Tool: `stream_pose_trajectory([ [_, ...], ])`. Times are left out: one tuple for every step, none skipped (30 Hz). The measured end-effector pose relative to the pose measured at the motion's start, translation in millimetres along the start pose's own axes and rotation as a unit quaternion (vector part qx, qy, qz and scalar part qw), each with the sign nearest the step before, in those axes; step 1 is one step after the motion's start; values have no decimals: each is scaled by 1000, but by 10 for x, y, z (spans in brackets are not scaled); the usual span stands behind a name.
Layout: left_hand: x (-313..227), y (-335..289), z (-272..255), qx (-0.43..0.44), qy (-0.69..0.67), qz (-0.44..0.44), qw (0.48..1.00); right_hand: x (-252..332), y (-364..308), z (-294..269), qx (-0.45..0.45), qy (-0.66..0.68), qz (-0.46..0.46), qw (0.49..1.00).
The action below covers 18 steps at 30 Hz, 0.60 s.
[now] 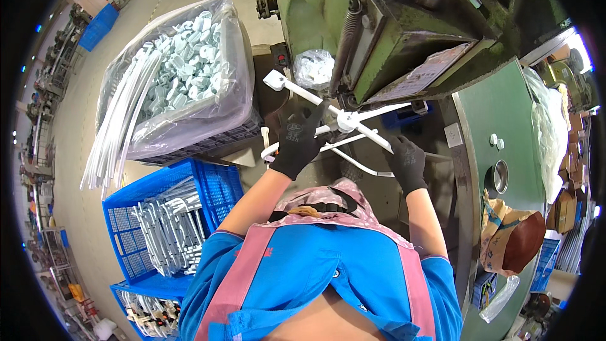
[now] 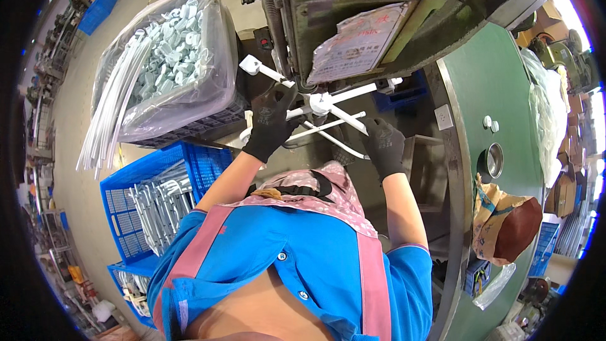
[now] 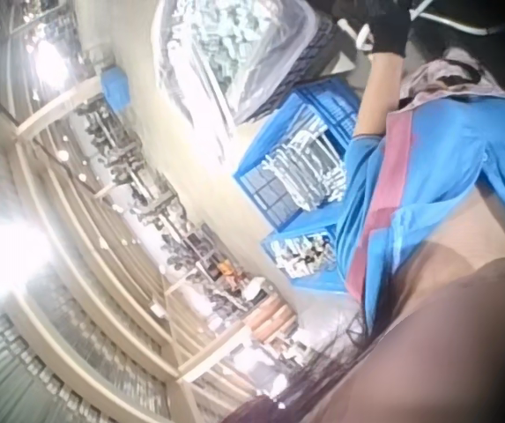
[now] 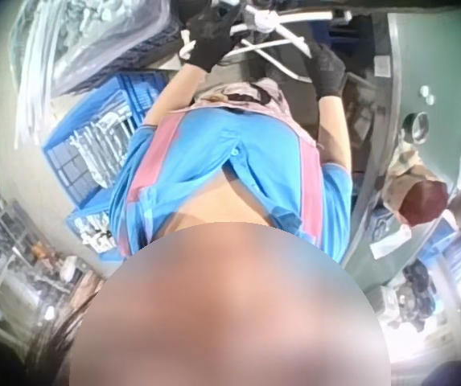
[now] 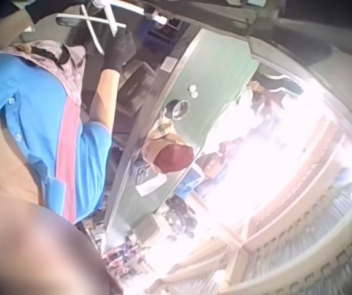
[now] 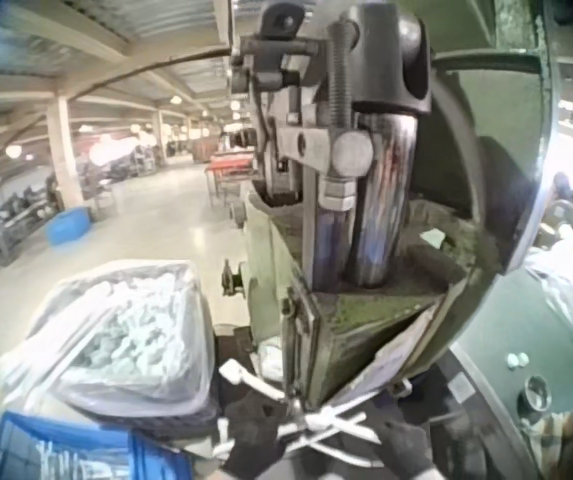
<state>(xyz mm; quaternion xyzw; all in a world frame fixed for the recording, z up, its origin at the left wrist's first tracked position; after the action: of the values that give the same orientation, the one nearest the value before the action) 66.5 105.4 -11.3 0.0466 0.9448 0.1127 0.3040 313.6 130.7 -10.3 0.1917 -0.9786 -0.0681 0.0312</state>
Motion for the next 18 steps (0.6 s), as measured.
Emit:
stream_pose_trajectory([
  [61,23,34,65,-58,-53,995,-5,12,6,0,0,-2,1000],
  [111,21,87,130,-116,-106,979,1,23,7,0,0,-4,1000],
  [109,34,60,70,-106,-45,991,22,31,-9,10,3,-2,1000],
  [79,34,11,9,-89,16,996,29,26,-8,6,19,-9,1000],
  [119,41,19,15,-118,22,993,19,23,4,4,35,-15,999],
  [144,49,24,20,-147,27,989,14,23,10,1,51,-22,998],
  [150,47,27,9,-144,44,989,8,23,21,1,52,-23,998],
  [154,41,31,-3,-141,61,988,4,26,29,2,52,-25,998],
  [148,29,25,-15,-138,78,987,10,27,37,3,53,-27,998],
  [105,36,-16,-36,-131,88,987,1,37,33,7,45,-31,998],
  [42,33,-80,-57,-123,98,986,-5,38,27,12,37,-34,999],
  [0,33,-126,-79,-115,107,984,-11,40,23,16,29,-38,999],
  [19,37,-112,-67,-119,94,986,-19,54,35,12,37,-41,998],
  [43,40,-89,-56,-123,82,988,-37,66,55,8,44,-44,998],
  [58,45,-73,-44,-127,70,989,-53,78,58,4,51,-47,998],
  [72,51,-66,-25,-131,49,990,-57,82,47,4,72,-41,997],
  [71,60,-67,-5,-136,29,990,-61,85,25,5,93,-35,995],
  [79,64,-55,15,-141,9,990,-70,88,10,5,115,-29,993],
])
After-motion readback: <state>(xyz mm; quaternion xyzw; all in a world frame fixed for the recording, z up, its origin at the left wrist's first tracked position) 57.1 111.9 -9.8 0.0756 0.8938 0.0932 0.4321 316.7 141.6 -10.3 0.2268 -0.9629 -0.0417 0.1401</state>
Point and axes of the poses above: each hand's wrist, its own y-axis towards the middle knuckle, its own z-axis out of the palm, x = y × z, the point moved 6 cm from there along y, towards the middle knuckle, and after that the axes turned 8 degrees about -y, right-handed, at the moved point
